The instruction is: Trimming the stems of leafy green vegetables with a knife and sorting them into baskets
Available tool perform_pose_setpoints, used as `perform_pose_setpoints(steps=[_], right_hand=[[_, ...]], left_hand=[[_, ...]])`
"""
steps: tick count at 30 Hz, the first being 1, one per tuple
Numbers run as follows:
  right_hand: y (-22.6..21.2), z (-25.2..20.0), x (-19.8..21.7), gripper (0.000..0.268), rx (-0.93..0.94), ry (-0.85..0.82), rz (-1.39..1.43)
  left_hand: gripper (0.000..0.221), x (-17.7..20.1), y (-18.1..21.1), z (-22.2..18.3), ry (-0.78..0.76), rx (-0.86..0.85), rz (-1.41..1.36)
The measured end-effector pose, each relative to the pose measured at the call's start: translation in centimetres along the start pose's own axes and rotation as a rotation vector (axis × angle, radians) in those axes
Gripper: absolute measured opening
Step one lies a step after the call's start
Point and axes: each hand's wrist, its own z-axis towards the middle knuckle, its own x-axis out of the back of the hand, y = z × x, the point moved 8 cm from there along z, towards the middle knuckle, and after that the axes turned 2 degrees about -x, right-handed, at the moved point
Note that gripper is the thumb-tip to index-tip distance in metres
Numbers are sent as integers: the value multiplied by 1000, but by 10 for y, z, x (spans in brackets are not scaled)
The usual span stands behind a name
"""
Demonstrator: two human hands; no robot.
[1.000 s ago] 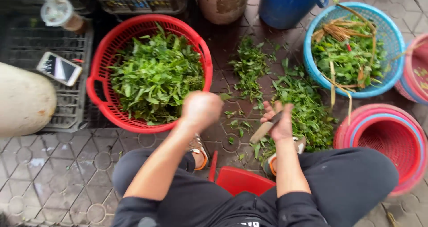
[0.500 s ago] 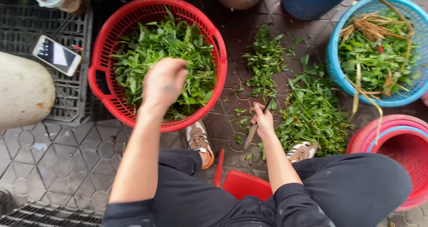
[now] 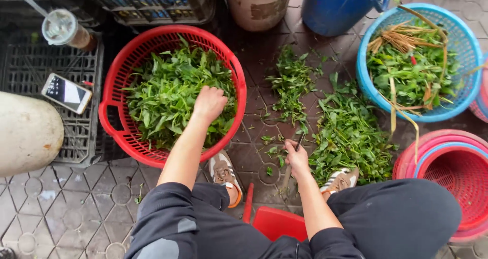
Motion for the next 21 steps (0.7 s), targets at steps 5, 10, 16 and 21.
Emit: perform_pose_setpoints(steps=[5,10,16,21], right_hand=[[-9,-1,14,33,25,8,79],[13,15,29,31,38,-16,196],[11,33,68,18,62,115,295],[0,66,112,16,125,282,377]], left_hand=[[11,70,-42,-3,24,178,-165],[10,163,-62,-23,154,427,-442],[11,229,-22,-38,86,667,-788],[24,260,131,-29,-217,209,-526]])
